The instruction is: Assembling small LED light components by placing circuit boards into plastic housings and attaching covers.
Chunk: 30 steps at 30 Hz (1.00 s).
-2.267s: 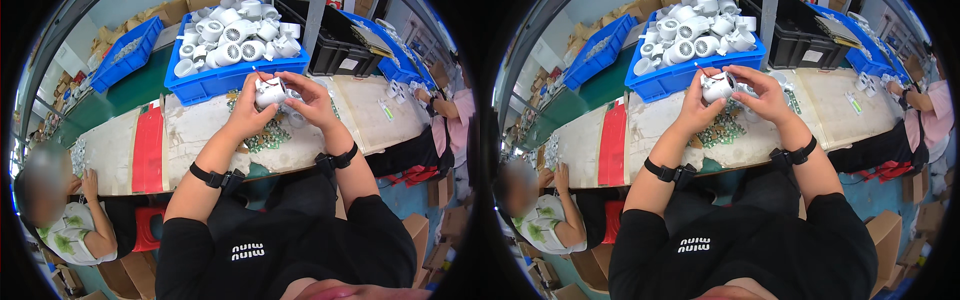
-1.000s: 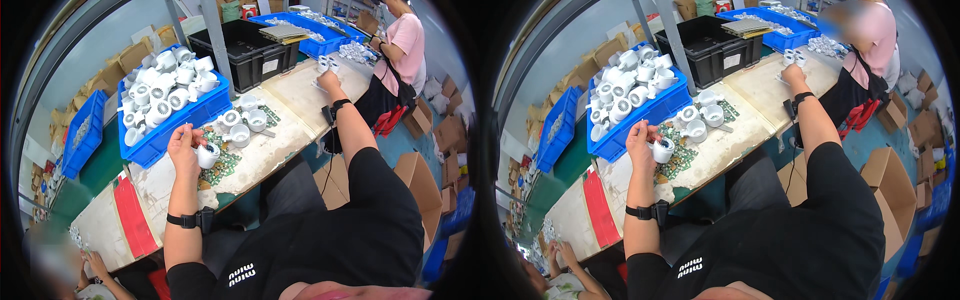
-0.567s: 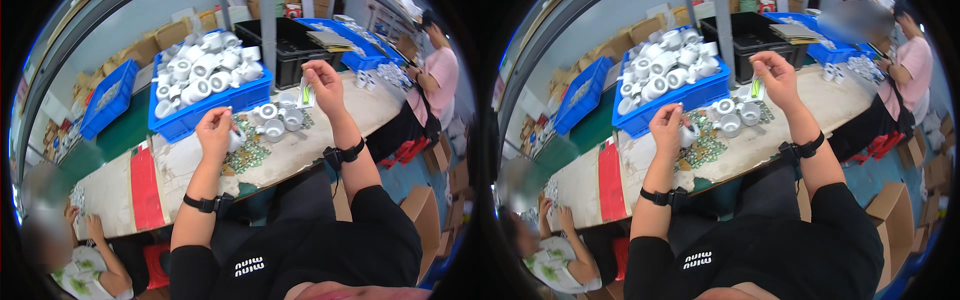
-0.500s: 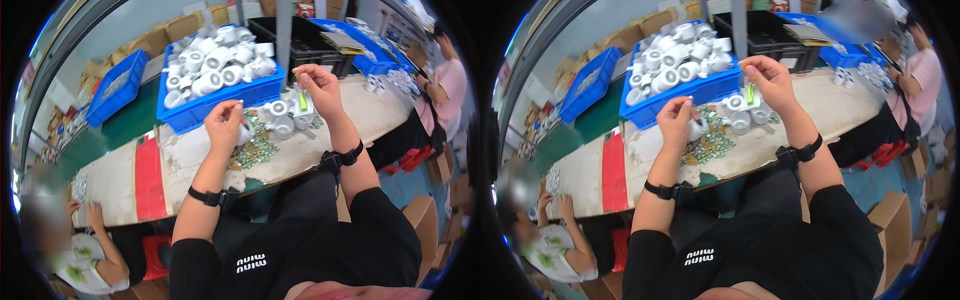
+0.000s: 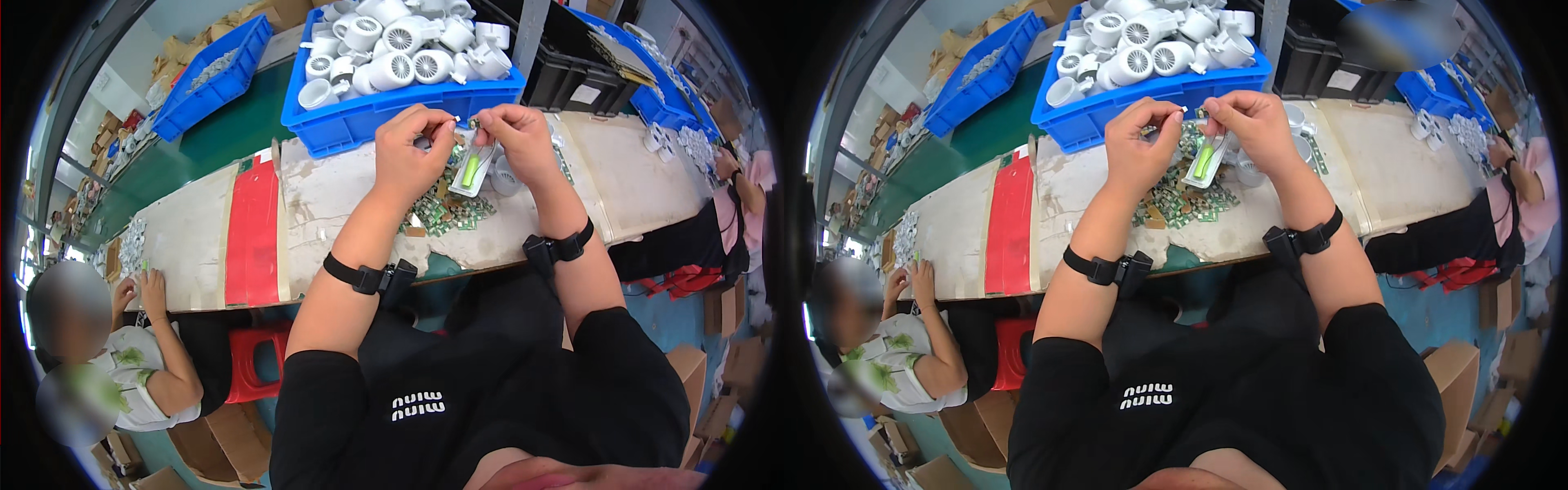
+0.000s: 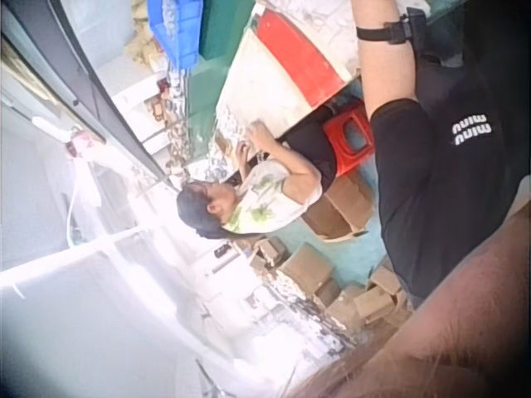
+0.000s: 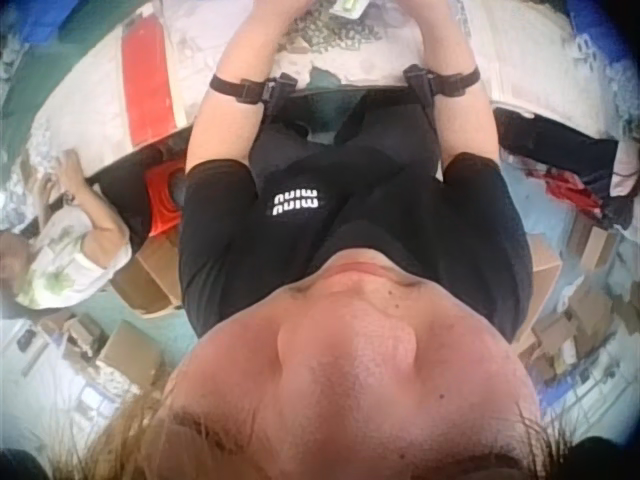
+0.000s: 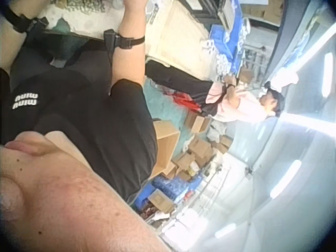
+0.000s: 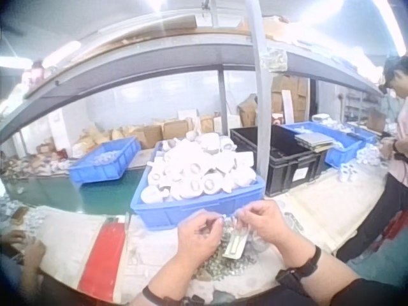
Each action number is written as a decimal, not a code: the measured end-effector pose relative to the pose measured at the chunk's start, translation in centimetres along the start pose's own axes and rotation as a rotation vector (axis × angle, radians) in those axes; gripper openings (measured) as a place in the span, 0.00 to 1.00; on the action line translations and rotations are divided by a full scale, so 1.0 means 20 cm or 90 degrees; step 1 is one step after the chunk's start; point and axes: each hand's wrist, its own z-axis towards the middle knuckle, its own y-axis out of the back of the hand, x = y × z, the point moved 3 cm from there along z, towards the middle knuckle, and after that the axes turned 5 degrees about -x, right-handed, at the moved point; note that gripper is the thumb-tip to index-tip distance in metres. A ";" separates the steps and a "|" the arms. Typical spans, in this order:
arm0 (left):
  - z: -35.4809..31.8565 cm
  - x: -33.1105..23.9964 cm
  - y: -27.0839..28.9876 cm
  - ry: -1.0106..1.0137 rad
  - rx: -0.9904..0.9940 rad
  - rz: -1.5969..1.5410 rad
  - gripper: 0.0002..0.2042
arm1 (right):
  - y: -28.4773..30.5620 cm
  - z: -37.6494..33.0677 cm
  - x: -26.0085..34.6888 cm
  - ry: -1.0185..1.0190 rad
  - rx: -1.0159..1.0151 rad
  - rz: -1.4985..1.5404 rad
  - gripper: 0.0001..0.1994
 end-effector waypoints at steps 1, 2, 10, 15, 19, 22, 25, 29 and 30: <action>0.00 -0.01 0.00 0.006 0.004 -0.002 0.01 | 0.00 0.00 0.00 -0.007 -0.004 0.000 0.09; 0.00 -0.03 0.00 -0.024 0.024 0.031 0.01 | 0.00 0.00 0.00 -0.006 -0.012 0.002 0.09; -0.02 -0.04 -0.02 -0.088 0.088 0.113 0.02 | 0.00 -0.01 0.04 0.000 -0.011 -0.045 0.11; -0.02 -0.04 -0.03 -0.083 0.109 0.123 0.02 | -0.02 -0.03 0.05 -0.029 -0.008 -0.080 0.11; -0.02 -0.03 -0.03 -0.059 0.121 0.096 0.02 | -0.02 -0.03 0.05 -0.024 -0.003 -0.066 0.11; -0.03 -0.02 -0.03 -0.029 0.128 0.078 0.02 | -0.02 -0.03 0.05 -0.021 0.003 -0.075 0.11; -0.02 0.00 -0.04 0.003 0.137 0.035 0.03 | -0.02 -0.03 0.04 -0.010 0.003 -0.043 0.11; -0.03 0.01 -0.04 0.010 0.134 0.047 0.03 | -0.01 -0.02 0.04 -0.013 0.021 -0.072 0.11; -0.04 0.00 -0.04 0.022 0.123 0.058 0.03 | -0.02 -0.03 0.05 -0.024 0.026 -0.077 0.11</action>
